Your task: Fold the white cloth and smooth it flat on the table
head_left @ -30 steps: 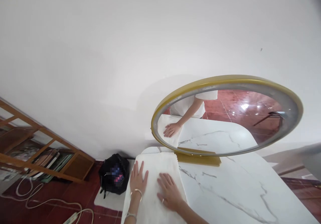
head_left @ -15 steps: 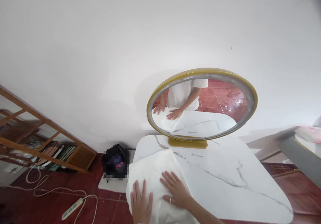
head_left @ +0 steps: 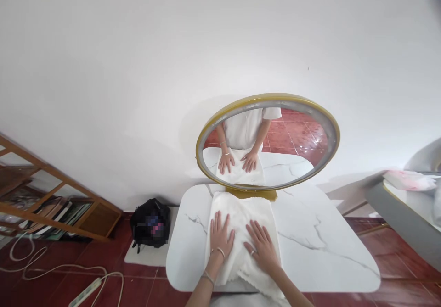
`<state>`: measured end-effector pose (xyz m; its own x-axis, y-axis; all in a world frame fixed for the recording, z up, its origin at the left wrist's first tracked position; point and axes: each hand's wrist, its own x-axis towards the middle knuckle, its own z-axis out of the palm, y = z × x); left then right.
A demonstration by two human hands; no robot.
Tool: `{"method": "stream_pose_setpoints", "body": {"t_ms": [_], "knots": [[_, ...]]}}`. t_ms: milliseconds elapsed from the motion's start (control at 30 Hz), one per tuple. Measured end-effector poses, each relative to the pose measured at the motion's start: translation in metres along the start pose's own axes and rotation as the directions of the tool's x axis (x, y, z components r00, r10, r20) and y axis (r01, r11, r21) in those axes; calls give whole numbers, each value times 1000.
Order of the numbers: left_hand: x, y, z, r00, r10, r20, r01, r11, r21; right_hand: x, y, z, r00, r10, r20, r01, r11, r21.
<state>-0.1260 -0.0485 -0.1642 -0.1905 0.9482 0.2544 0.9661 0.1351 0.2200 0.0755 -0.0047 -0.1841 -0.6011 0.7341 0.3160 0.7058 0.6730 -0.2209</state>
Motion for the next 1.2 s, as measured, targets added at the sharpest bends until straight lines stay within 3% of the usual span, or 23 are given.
{"method": "stream_pose_setpoints", "body": {"t_ms": [133,300,467,600,767,967,1067,1133,1200], "knots": [[-5,-12,-6,1000,-20,16,21,1000,-24,5,-10,0,1000,-14,24,14,1000,-4],[-30,-50,-23,989,-146,5,146,989,21,25,-47,2,981,-158,112,152,986,68],[-67,-91,-35,964,-258,-71,263,960,90,41,-85,10,941,-310,132,286,943,172],[-82,-99,-38,945,-303,-119,318,939,131,41,-91,10,914,-386,122,350,905,241],[-71,-64,-35,943,-313,-114,327,934,142,34,-59,-8,902,-399,162,342,892,295],[-40,10,-21,964,-265,-6,265,962,59,11,21,-49,916,-300,266,203,919,339],[-15,48,-15,979,-185,88,196,973,-126,-14,66,-65,962,-156,224,74,938,338],[5,74,-12,956,-233,180,268,942,-204,-31,93,-71,986,-7,166,-51,939,340],[25,100,-9,907,-313,283,374,906,-196,-43,115,-75,972,206,111,-232,911,340]]}}
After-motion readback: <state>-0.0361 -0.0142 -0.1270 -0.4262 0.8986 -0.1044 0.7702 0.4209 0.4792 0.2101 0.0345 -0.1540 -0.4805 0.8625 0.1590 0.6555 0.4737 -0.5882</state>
